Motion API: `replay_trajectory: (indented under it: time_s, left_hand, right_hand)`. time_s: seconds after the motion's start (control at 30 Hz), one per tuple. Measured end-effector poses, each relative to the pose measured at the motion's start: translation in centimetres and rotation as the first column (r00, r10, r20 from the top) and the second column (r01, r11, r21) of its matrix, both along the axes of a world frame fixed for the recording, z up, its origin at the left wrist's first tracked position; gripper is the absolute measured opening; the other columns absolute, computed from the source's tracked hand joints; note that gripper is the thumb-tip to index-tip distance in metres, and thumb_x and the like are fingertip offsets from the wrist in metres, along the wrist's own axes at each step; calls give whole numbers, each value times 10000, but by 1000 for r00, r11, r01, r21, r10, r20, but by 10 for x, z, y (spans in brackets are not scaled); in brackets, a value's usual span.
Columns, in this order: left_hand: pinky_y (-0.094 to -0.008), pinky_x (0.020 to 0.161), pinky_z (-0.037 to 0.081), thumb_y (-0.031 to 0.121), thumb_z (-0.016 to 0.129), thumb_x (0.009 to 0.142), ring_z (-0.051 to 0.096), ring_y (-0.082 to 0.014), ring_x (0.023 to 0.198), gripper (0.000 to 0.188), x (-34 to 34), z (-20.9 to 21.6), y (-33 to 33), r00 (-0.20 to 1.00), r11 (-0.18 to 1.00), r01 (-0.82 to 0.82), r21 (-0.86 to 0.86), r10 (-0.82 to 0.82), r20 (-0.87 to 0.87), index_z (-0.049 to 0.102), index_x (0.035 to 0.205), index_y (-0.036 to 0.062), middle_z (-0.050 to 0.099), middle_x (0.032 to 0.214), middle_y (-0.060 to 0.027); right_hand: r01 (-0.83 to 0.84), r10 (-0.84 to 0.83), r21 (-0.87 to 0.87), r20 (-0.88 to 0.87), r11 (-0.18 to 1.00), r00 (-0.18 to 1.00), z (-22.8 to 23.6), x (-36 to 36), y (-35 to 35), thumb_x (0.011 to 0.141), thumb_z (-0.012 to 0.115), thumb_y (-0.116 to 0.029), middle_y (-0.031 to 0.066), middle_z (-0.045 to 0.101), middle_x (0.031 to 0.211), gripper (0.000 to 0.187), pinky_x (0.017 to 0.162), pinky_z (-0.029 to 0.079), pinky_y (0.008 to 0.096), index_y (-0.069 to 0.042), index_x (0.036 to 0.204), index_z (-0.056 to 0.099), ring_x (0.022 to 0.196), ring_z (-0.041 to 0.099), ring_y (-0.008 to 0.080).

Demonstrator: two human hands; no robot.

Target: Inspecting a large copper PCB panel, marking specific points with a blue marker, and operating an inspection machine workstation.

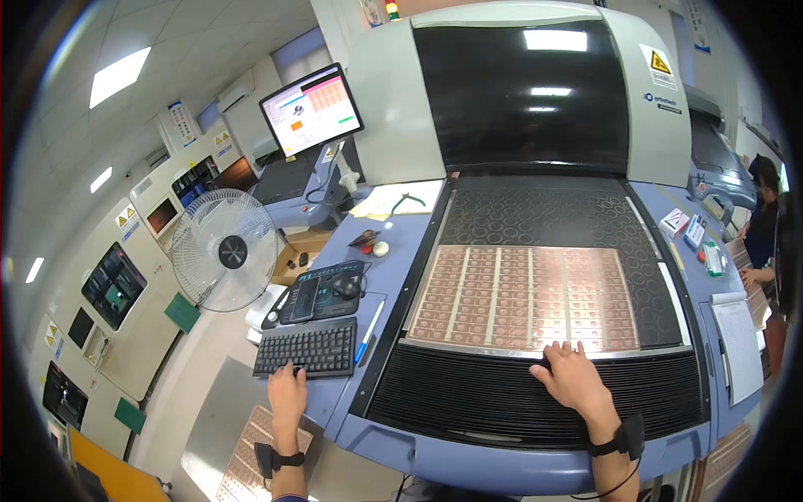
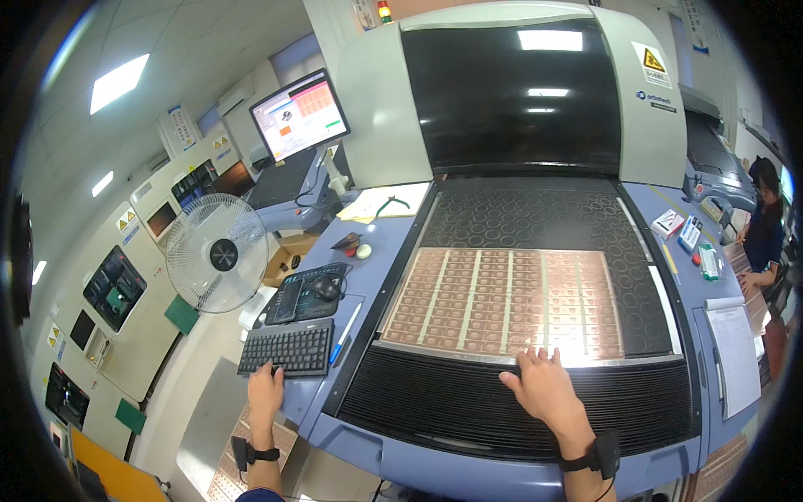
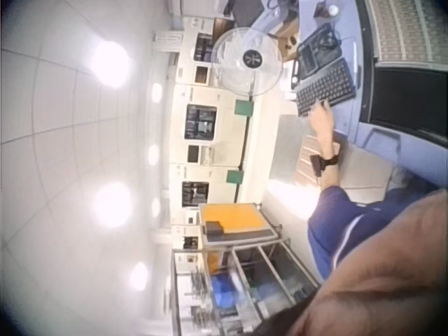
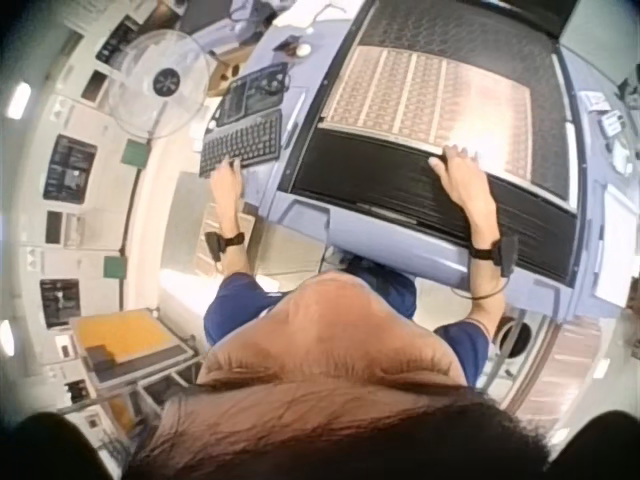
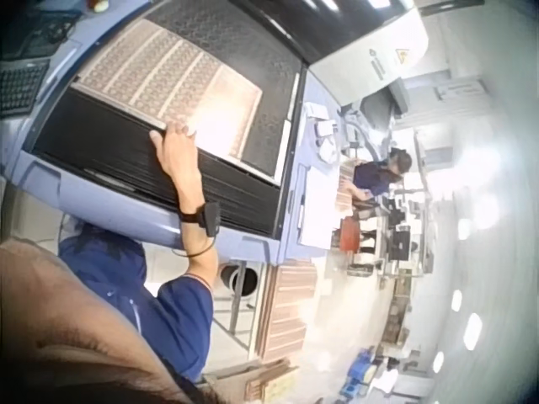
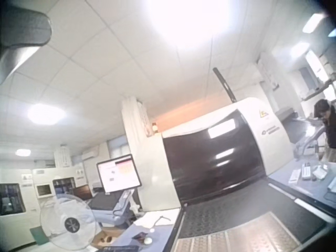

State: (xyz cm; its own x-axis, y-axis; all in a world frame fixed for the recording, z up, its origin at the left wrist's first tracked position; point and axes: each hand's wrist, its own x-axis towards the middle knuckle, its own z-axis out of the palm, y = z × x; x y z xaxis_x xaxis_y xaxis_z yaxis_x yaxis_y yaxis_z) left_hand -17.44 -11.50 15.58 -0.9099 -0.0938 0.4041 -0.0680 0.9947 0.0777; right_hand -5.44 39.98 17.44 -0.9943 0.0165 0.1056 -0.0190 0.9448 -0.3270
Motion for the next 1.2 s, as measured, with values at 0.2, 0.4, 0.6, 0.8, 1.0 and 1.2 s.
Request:
replay_trajectory:
  time_s: [0.2, 0.4, 0.6, 0.8, 1.0, 1.2]
  left_hand:
    - [-486, 945, 462, 225, 669, 919, 616, -383, 1035, 302, 2, 11, 34, 943, 965, 245, 94, -215, -253, 691, 1123, 4, 691, 1057, -196]
    - [-431, 802, 460, 291, 716, 872, 569, -313, 972, 262, -37, 18, 130, 856, 855, 442, -271, -492, -157, 680, 933, 39, 611, 949, -127]
    - [-397, 737, 431, 271, 692, 863, 546, -285, 924, 230, -74, -7, 130, 905, 758, 355, -547, -425, 0, 666, 883, 43, 585, 884, -114]
    - [-446, 706, 472, 214, 678, 917, 601, -332, 787, 166, -26, 25, 217, 636, 651, 759, 6, -739, -223, 626, 897, 57, 621, 816, -130]
    - [-428, 608, 499, 203, 698, 927, 635, -329, 649, 151, 6, 24, 265, 467, 345, 865, 363, -817, -338, 628, 907, 70, 639, 707, -114]
    - [-286, 635, 525, 53, 642, 971, 683, -164, 699, 70, -12, 3, 254, 508, 208, 697, 686, -818, -269, 648, 994, -13, 691, 783, -87]
  right_hand:
    - [-18, 19, 27, -46, 999, 999, -8, -2, -4, 1007, 577, -392, 334, 584, 1312, 528, 1124, 351, 615, 79, 1246, 567, 1251, 524, 544]
    - [-72, -23, -339, -267, 938, 963, 13, -3, -9, 982, 644, -250, 293, 565, 1381, 430, 1090, 434, 511, 57, 1278, 591, 1285, 540, 468]
    - [-126, -34, -371, -397, 920, 917, 15, -9, -21, 954, 670, -140, 254, 629, 1313, 276, 980, 528, 444, 21, 1177, 677, 1169, 636, 419]
    - [-297, 132, -297, -470, 908, 873, 10, 3, -36, 875, 735, -61, 201, 723, 1057, 323, 830, 585, 394, -11, 1190, 684, 940, 721, 339]
    - [-208, 115, -961, -189, 182, 975, 1, 3, -60, 797, 631, 108, 71, 655, 1105, 429, 729, 522, 274, -14, 1208, 612, 834, 614, 104]
    - [-96, 308, -986, -50, 136, 950, -5, 8, -68, 702, 519, 173, 124, 608, 1276, 494, 825, 503, 273, 9, 1167, 539, 907, 621, 123]
